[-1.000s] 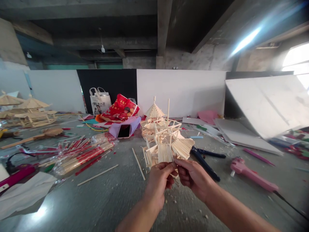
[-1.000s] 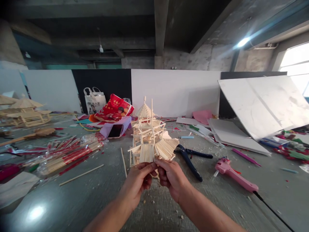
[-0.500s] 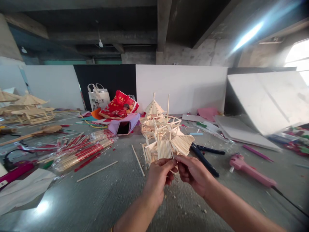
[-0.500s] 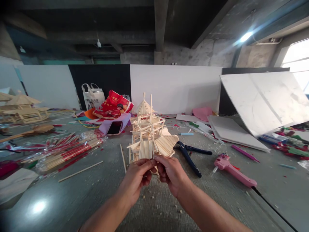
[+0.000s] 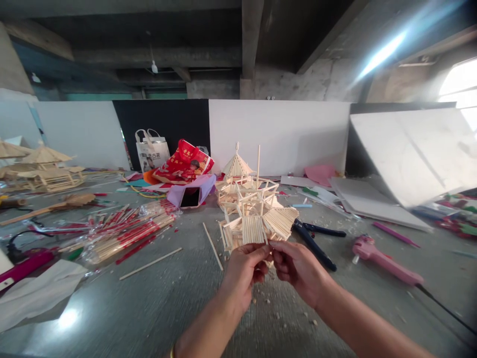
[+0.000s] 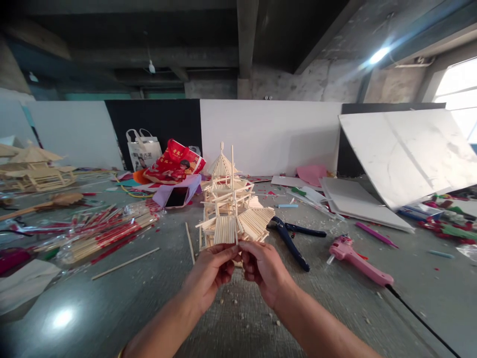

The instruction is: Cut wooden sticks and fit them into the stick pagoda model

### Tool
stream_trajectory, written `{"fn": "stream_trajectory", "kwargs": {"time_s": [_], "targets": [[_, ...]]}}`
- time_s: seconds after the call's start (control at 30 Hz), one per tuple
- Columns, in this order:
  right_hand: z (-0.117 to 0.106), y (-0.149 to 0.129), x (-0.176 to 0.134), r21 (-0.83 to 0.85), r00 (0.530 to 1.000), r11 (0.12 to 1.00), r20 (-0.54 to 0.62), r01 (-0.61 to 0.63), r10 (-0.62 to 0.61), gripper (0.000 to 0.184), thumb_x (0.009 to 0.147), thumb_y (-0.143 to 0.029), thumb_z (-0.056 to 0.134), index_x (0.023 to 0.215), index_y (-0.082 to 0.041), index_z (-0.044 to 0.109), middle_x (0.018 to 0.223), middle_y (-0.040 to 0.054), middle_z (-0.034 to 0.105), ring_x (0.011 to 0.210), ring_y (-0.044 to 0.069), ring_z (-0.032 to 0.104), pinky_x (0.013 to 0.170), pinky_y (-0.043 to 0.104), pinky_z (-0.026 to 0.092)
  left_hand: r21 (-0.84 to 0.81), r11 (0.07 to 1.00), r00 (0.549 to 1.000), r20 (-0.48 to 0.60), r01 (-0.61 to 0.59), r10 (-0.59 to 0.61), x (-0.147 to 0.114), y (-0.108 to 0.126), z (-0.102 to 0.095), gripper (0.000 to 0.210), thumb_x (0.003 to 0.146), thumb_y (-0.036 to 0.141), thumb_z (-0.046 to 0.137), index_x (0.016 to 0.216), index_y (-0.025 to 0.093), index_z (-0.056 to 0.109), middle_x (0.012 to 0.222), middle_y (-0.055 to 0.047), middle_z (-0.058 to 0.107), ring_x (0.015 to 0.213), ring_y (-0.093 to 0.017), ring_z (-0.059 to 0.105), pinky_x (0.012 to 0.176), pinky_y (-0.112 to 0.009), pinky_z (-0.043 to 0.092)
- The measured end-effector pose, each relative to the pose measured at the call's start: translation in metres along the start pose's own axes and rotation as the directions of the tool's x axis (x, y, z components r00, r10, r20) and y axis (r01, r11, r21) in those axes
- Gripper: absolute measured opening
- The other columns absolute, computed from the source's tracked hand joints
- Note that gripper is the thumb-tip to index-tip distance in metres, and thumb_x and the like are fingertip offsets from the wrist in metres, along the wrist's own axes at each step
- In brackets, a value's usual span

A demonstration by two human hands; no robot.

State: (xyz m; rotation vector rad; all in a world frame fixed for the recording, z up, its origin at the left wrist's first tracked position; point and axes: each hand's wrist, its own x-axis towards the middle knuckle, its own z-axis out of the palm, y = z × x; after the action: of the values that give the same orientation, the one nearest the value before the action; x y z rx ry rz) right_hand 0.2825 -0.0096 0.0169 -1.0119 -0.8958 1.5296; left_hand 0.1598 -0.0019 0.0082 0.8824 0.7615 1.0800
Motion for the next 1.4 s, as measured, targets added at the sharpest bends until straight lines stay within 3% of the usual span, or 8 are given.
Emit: {"fn": "stream_trajectory", "kwargs": {"time_s": [0.57, 0.73, 0.87, 1.0, 1.07, 1.2, 1.27, 1.4], "targets": [[0.002, 0.004, -0.004, 0.004, 1.000, 1.000, -0.007, 0.019, -0.019, 0.020, 0.067, -0.031, 0.063, 0.063, -0.016, 0.051, 0.049, -0.0069, 0.038, 0.043, 0.004, 0.029, 0.040, 0.019, 0.021, -0.019, 0.999, 0.997, -0.058, 0.049, -0.050, -0.001, -0.002, -0.001, 0.017, 0.066, 0.026, 0.065, 0.076, 0.013, 0.063, 0.065, 0.001, 0.057, 0.043, -0.001, 0.042, 0.036, -0.013, 0.026], [-0.008, 0.004, -0.012, -0.051, 0.999, 0.999, -0.048, 0.011, -0.014, 0.016, 0.070, -0.031, 0.061, 0.073, -0.016, 0.056, 0.050, -0.0078, 0.035, 0.041, 0.004, 0.027, 0.037, 0.019, 0.016, 0.245, 0.961, 0.990, -0.088, 0.131, -0.112, -0.015, 0.001, -0.019, 0.019, 0.067, 0.028, 0.061, 0.078, 0.013, 0.062, 0.064, 0.000, 0.056, 0.042, -0.004, 0.043, 0.033, -0.015, 0.025], [-0.025, 0.009, -0.017, -0.336, 0.997, 0.942, -0.072, -0.006, -0.020, 0.020, 0.072, -0.032, 0.053, 0.080, -0.015, 0.059, 0.043, -0.0092, 0.031, 0.035, 0.005, 0.024, 0.035, 0.021, 0.016, 0.678, 0.734, 1.000, -0.028, 0.026, -0.010, -0.025, 0.013, -0.041, 0.021, 0.074, 0.035, 0.052, 0.076, 0.016, 0.061, 0.062, 0.001, 0.056, 0.046, -0.009, 0.049, 0.038, -0.019, 0.032], [-0.040, 0.020, -0.030, -0.759, 0.991, 0.641, 0.039, 0.115, -0.131, 0.024, 0.078, -0.033, 0.045, 0.075, -0.016, 0.062, 0.047, -0.0060, 0.038, 0.042, 0.008, 0.032, 0.040, 0.022, 0.021, 0.959, 0.153, 0.921, 0.173, -0.239, 0.349, -0.030, 0.022, -0.060, 0.022, 0.081, 0.029, 0.042, 0.082, 0.022, 0.063, 0.076, -0.001, 0.061, 0.064, -0.014, 0.056, 0.060, -0.025, 0.039], [-0.043, 0.023, -0.041, -0.867, 0.970, 0.448, 0.138, 0.217, -0.202, 0.023, 0.081, -0.032, 0.044, 0.073, -0.019, 0.062, 0.055, -0.0037, 0.048, 0.050, 0.009, 0.041, 0.046, 0.022, 0.028, 0.965, -0.052, 0.879, 0.257, -0.258, 0.403, -0.032, 0.026, -0.068, 0.024, 0.083, 0.026, 0.038, 0.086, 0.023, 0.062, 0.084, -0.002, 0.062, 0.071, -0.015, 0.057, 0.065, -0.026, 0.039], [-0.042, 0.023, -0.062, -0.919, 0.922, 0.188, 0.295, 0.346, -0.252, 0.022, 0.084, -0.029, 0.039, 0.086, -0.024, 0.061, 0.076, -0.0016, 0.060, 0.067, 0.012, 0.054, 0.061, 0.022, 0.036, 0.972, -0.161, 0.912, 0.220, -0.173, 0.347, -0.030, 0.045, -0.087, 0.025, 0.085, 0.027, 0.036, 0.088, 0.024, 0.061, 0.085, -0.001, 0.062, 0.076, -0.014, 0.057, 0.068, -0.025, 0.038], [-0.039, 0.021, -0.066, -0.916, 0.913, 0.136, 0.344, 0.378, -0.218, 0.024, 0.085, -0.029, 0.037, 0.088, -0.025, 0.060, 0.078, -0.0009, 0.060, 0.068, 0.012, 0.055, 0.061, 0.022, 0.037, 0.986, -0.151, 0.954, 0.106, -0.065, 0.282, -0.020, 0.059, -0.099, 0.023, 0.084, 0.028, 0.039, 0.088, 0.025, 0.062, 0.088, 0.000, 0.063, 0.082, -0.015, 0.058, 0.073, -0.025, 0.038], [-0.033, 0.024, -0.062, -0.913, 0.913, 0.110, 0.371, 0.392, -0.170, 0.027, 0.087, -0.031, 0.035, 0.078, -0.024, 0.059, 0.071, -0.0015, 0.058, 0.064, 0.012, 0.054, 0.059, 0.022, 0.036, 0.979, -0.125, 0.960, -0.126, 0.161, 0.251, 0.017, 0.074, -0.123, 0.026, 0.084, 0.035, 0.042, 0.083, 0.018, 0.062, 0.080, -0.004, 0.064, 0.077, -0.018, 0.060, 0.067, -0.030, 0.042]]}}
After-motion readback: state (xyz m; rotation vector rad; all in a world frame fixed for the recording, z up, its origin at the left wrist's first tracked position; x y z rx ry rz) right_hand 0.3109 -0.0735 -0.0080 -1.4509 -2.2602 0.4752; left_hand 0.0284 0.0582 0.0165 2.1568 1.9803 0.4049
